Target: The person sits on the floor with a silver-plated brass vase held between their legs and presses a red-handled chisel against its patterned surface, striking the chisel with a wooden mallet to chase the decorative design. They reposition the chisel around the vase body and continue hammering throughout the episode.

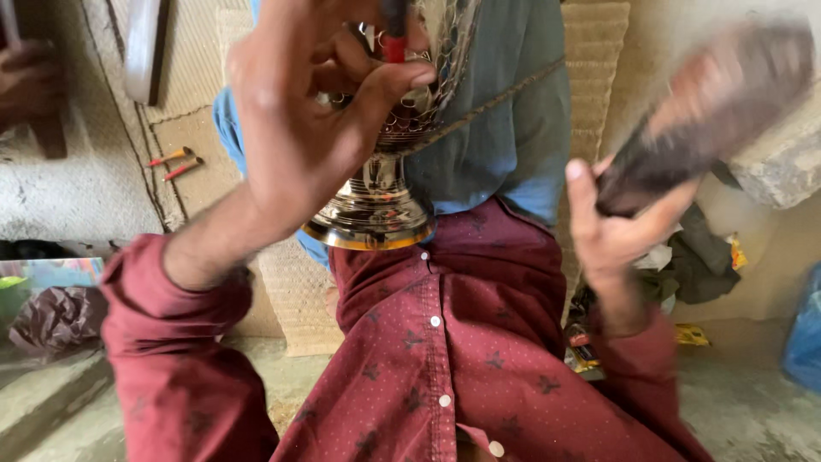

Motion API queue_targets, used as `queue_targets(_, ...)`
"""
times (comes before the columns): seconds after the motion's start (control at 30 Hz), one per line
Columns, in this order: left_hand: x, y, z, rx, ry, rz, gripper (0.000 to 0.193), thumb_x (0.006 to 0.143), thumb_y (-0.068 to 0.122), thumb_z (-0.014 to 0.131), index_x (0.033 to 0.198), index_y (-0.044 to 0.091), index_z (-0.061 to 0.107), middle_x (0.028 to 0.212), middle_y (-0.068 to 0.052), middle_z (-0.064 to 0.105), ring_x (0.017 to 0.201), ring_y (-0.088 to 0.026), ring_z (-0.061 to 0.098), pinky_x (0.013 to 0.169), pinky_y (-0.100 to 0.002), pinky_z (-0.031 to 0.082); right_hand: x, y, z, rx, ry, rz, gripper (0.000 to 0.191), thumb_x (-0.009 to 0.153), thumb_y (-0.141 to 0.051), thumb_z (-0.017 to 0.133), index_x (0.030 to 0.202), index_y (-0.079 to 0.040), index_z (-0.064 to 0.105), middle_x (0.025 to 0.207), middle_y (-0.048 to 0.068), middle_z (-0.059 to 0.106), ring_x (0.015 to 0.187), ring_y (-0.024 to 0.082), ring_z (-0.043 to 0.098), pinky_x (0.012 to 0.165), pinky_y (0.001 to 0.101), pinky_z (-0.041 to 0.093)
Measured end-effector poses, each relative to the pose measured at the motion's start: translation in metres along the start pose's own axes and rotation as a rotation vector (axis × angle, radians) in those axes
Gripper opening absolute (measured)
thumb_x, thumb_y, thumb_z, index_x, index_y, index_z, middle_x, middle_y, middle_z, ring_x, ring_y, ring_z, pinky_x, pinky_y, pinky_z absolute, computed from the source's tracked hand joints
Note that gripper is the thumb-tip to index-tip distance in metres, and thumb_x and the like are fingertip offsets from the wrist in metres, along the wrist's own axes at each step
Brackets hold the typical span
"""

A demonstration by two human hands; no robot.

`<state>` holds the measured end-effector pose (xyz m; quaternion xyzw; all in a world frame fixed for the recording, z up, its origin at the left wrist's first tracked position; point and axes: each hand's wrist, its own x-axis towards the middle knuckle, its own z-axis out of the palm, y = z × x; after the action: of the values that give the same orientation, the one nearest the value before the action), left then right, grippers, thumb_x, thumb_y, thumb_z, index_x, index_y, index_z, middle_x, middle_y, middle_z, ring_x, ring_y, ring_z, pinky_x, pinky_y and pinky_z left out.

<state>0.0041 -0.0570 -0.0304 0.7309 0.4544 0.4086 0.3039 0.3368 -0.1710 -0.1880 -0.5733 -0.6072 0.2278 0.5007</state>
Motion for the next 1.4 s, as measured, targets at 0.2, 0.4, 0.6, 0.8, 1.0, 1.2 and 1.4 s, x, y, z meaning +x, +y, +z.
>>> queue_targets(0.2,-0.011,-0.007,0.007,0.013,0.076,0.123,0.043,0.107,-0.011,0.079,0.135,-0.001,0.048,0.119,-0.009,0.073,0.07,-0.007,0.063,0.063,-0.021,0.053,0.086,-0.033,-0.051,-0.688,-0.175,-0.499,0.089,0.098,-0.014,0.084,0.168,-0.005,0.031,0.129,0.017,0.06,0.104,0.027,0.064,0.09,0.0405,0.053)
queue_targets(0.4,-0.014,-0.006,0.009,-0.054,0.075,0.113,0.045,0.113,-0.011,0.078,0.139,0.0,0.044,0.123,-0.008,0.072,0.076,-0.008,0.069,0.068,-0.019,0.057,0.126,-0.096,-0.072,-0.509,-0.491,-0.312,0.081,0.1,-0.01,0.082,0.164,-0.003,0.033,0.129,0.017,0.061,0.107,0.027,0.066,0.091,0.0378,0.054)
queue_targets(0.6,-0.01,-0.005,0.01,0.036,0.075,0.172,0.041,0.109,-0.008,0.081,0.134,0.0,0.05,0.119,-0.009,0.072,0.083,-0.011,0.075,0.07,-0.023,0.058,0.139,-0.111,-0.079,-0.54,-0.577,-0.278,0.074,0.102,-0.007,0.08,0.161,-0.002,0.036,0.128,0.018,0.062,0.109,0.026,0.067,0.093,0.0351,0.055)
queue_targets(0.8,0.002,-0.002,0.003,0.133,-0.067,0.189,0.035,0.104,-0.006,0.079,0.131,0.004,0.058,0.116,-0.002,0.073,0.088,-0.015,0.076,0.073,-0.026,0.057,0.138,-0.107,-0.08,-0.537,-0.58,-0.234,0.066,0.105,-0.003,0.078,0.157,0.0,0.038,0.127,0.018,0.063,0.111,0.025,0.069,0.095,0.0323,0.056)
queue_targets(1.0,0.016,0.0,-0.005,0.131,-0.23,0.299,0.049,0.095,-0.006,0.069,0.14,0.009,0.053,0.133,0.002,0.068,0.111,-0.016,0.072,0.091,-0.025,0.061,0.131,-0.104,-0.076,-0.563,-0.539,-0.251,0.063,0.104,0.0,0.077,0.154,0.002,0.038,0.124,0.019,0.065,0.108,0.025,0.069,0.092,0.0305,0.057)
queue_targets(1.2,0.035,0.001,-0.007,0.135,-0.323,0.397,0.055,0.089,-0.001,0.071,0.141,0.011,0.055,0.13,0.001,0.069,0.11,-0.022,0.071,0.086,-0.034,0.056,0.101,-0.073,-0.053,-0.397,-0.413,-0.271,0.082,0.094,0.007,0.078,0.158,0.0,0.026,0.107,0.021,0.068,0.086,0.027,0.069,0.079,0.034,0.057)
queue_targets(1.4,0.043,0.001,-0.009,0.093,-0.455,0.425,0.046,0.098,0.001,0.075,0.14,0.008,0.058,0.12,-0.003,0.072,0.095,-0.024,0.071,0.076,-0.035,0.054,0.037,-0.037,-0.041,0.099,-0.242,0.074,0.095,0.102,0.018,0.069,0.167,-0.016,0.007,0.099,0.016,0.062,0.082,0.024,0.064,0.082,0.0329,0.056)
